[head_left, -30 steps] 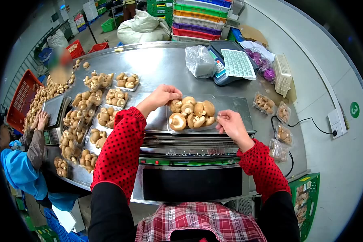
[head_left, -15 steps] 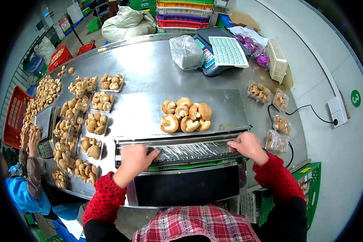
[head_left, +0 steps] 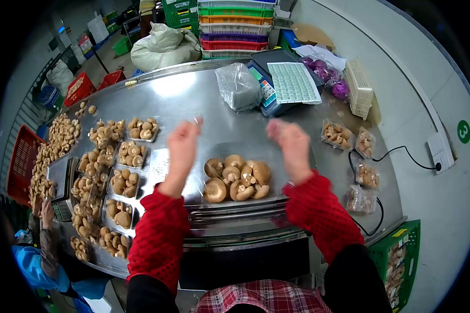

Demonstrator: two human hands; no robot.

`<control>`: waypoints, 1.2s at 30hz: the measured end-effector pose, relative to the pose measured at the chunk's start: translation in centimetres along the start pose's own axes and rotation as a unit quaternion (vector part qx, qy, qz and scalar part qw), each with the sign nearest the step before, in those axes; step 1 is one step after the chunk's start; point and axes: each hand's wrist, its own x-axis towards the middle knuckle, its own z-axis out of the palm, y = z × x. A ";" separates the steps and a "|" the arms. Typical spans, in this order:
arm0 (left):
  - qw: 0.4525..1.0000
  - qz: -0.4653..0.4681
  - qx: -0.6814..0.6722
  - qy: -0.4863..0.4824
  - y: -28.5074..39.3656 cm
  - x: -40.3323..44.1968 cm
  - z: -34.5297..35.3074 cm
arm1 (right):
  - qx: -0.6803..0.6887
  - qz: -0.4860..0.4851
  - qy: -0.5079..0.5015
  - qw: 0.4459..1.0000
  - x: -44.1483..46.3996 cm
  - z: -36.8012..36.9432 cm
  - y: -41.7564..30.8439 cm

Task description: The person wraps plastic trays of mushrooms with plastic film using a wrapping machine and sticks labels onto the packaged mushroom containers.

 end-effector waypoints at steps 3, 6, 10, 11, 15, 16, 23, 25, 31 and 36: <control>0.982 -0.157 0.044 -0.090 -2.0 -3.8 1.8 | -0.234 0.001 -0.044 0.971 -1.5 -0.5 4.9; 0.973 0.014 0.168 -0.158 -2.4 -5.3 -0.6 | -0.273 -0.001 -0.173 0.946 -2.4 -1.6 2.5; 0.931 -0.229 0.054 -0.278 2.0 -5.6 -2.3 | -0.238 0.064 -0.372 0.895 -1.0 -2.0 -1.9; 0.927 -0.243 0.043 -0.283 2.0 -6.7 -2.7 | -0.265 0.117 -0.416 0.862 -1.7 -1.5 -4.0; 0.882 -0.311 0.008 -0.353 7.8 -11.9 -4.7 | -0.266 0.294 -0.450 0.800 -6.2 -1.2 -11.3; 0.849 -0.350 0.035 -0.394 8.3 -14.9 -5.7 | -0.276 0.258 -0.496 0.782 -8.6 -1.8 -12.3; 0.859 -0.468 -0.022 -0.207 6.9 -27.8 -4.9 | -0.199 0.467 -0.324 0.798 -20.4 -6.2 -7.0; 0.911 -0.392 -0.121 0.042 5.1 -28.4 -7.1 | -0.182 0.422 -0.157 0.874 -21.8 -8.7 -7.2; 0.968 -0.241 -0.034 -0.055 4.0 -32.1 -7.1 | -0.069 0.327 -0.054 0.941 -28.6 -10.5 -4.2; 0.948 -0.207 -0.202 0.133 4.8 -32.5 -5.1 | -0.118 0.224 0.063 0.965 -29.2 -6.6 -2.8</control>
